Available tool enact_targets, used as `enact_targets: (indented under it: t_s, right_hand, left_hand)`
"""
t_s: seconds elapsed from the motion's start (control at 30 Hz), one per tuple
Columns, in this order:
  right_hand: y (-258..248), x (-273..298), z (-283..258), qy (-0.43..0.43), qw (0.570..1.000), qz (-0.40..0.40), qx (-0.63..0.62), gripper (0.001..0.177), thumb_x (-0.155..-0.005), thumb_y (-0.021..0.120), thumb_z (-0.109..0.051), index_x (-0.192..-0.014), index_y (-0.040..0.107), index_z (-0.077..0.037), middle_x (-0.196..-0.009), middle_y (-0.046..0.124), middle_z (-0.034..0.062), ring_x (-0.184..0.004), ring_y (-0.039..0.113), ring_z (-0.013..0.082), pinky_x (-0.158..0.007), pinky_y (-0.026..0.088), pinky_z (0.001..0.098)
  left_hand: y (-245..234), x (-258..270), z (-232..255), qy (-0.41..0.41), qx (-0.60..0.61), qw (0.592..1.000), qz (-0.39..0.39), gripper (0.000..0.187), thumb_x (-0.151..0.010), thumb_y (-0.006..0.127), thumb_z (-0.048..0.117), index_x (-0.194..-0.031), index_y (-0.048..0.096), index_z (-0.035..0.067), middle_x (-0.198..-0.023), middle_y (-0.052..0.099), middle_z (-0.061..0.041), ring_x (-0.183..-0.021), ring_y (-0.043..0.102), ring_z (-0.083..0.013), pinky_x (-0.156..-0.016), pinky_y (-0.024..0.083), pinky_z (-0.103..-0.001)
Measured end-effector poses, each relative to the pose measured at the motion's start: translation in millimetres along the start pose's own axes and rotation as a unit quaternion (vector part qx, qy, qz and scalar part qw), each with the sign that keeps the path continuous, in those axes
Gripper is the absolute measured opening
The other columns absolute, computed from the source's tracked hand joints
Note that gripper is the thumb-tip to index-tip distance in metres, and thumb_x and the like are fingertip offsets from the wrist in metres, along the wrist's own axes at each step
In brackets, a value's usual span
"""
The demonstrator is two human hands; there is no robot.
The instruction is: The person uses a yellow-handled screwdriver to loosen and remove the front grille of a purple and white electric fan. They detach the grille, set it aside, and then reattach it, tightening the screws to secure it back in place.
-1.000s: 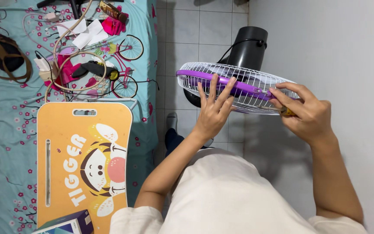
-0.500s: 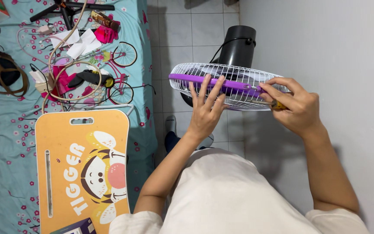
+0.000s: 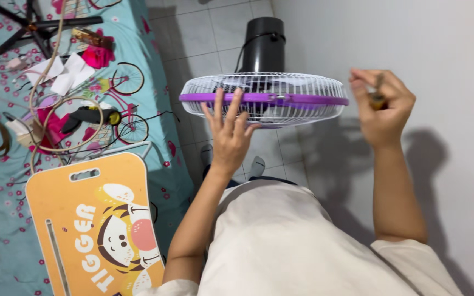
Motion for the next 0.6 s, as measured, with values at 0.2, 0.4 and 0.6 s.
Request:
enact_targets:
  t_s: [0.2, 0.4, 0.6]
  right_hand:
    - [7, 87, 173, 0.324, 0.881, 0.262, -0.226, 0.025, -0.101, 0.070, -0.023, -0.111, 0.072, 0.000, -0.091, 0.074, 0.0076, -0.043, 0.042, 0.0037, -0.036, 0.026, 0.0220]
    - [93, 190, 314, 0.498, 0.828, 0.206, -0.156, 0.056, -0.114, 0.066, -0.039, -0.088, 0.052, 0.009, -0.069, 0.053, 0.0100, -0.051, 0.050, 0.0157, -0.043, 0.036, 0.0318]
    - [120, 178, 342, 0.459, 0.867, 0.065, -0.184, 0.026, -0.102, 0.068, -0.027, -0.113, 0.071, -0.003, -0.079, 0.066, 0.0074, -0.059, 0.058, 0.0151, -0.046, 0.041, 0.0324]
  left_hand:
    - [-2, -2, 0, 0.006, -0.010, 1.000, 0.000, 0.046, -0.083, 0.093, 0.024, -0.107, 0.058, 0.007, -0.163, 0.038, -0.009, -0.157, 0.025, -0.0411, -0.126, 0.014, -0.077]
    - [-3, -1, 0, 0.000, -0.015, 1.000, -0.014, 0.051, -0.083, 0.096, 0.025, -0.110, 0.057, 0.005, -0.162, 0.040, -0.011, -0.155, 0.028, -0.0447, -0.125, 0.016, -0.076]
    - [-3, -4, -1, -0.007, -0.013, 1.000, -0.020, 0.052, -0.083, 0.097, 0.023, -0.109, 0.054, 0.007, -0.161, 0.040, -0.011, -0.155, 0.028, -0.0464, -0.125, 0.016, -0.078]
Point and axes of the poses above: each hand's wrist, its own x-axis away from the middle knuckle, its own y-axis out of the palm, z = x × y, the point moved 2 cm from there along -x, towards the middle knuckle
